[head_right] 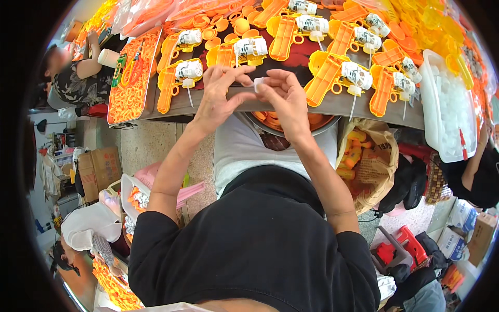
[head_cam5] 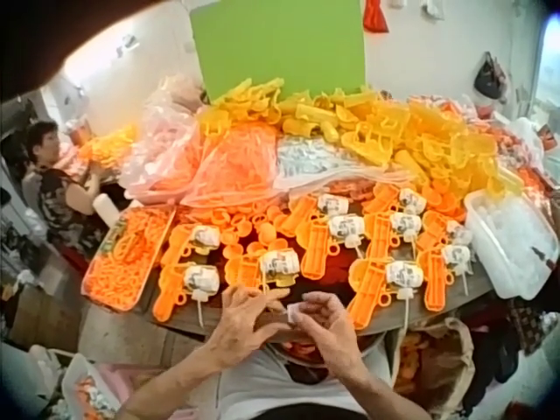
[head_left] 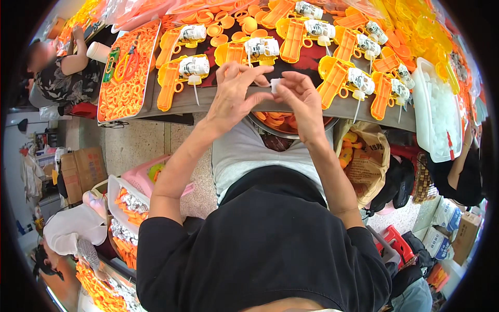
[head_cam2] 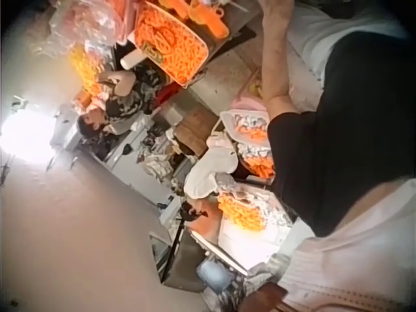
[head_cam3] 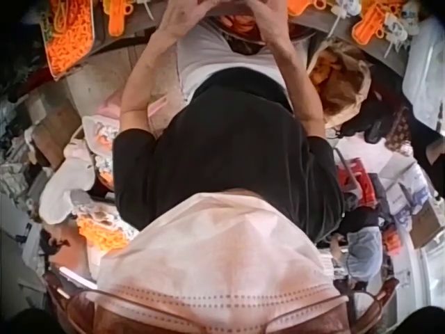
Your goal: Assemble plastic toy guns by attaching components and organizing the finished parts on the workbench.
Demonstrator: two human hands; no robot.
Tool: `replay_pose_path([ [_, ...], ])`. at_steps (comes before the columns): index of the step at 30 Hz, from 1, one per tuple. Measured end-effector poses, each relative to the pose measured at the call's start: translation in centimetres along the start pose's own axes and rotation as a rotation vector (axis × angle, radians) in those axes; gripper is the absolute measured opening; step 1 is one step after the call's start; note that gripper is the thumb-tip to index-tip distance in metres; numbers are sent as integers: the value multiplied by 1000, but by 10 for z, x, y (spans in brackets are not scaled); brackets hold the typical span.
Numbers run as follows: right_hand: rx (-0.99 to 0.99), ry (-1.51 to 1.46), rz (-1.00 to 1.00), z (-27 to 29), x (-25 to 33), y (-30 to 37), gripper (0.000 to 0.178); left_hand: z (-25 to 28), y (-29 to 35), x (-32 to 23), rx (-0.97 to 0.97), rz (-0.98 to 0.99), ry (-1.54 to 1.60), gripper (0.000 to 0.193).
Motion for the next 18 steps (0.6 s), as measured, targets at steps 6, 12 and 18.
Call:
replay_pose_path([
  [6, -36, 646, 153, -20, 34, -3, 23, 6, 12, 4, -113, -8, -168, 38],
  [12, -144, 929, 320, -30, 49, -8, 15, 3, 10, -10, -186, -6, -303, 39],
  [18, -135, 767, 463, -36, 62, 4, 15, 11, 0, -9, -202, -43, -426, 33],
])
Point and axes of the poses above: each hand's wrist, its own y-axis away from the middle knuckle, its own z-axis out of the back of the hand, x = y × z, the point moved 10 cm from there along -y, towards the middle knuckle, and after that the axes turned 12 degrees about x, right-handed, at the moved point
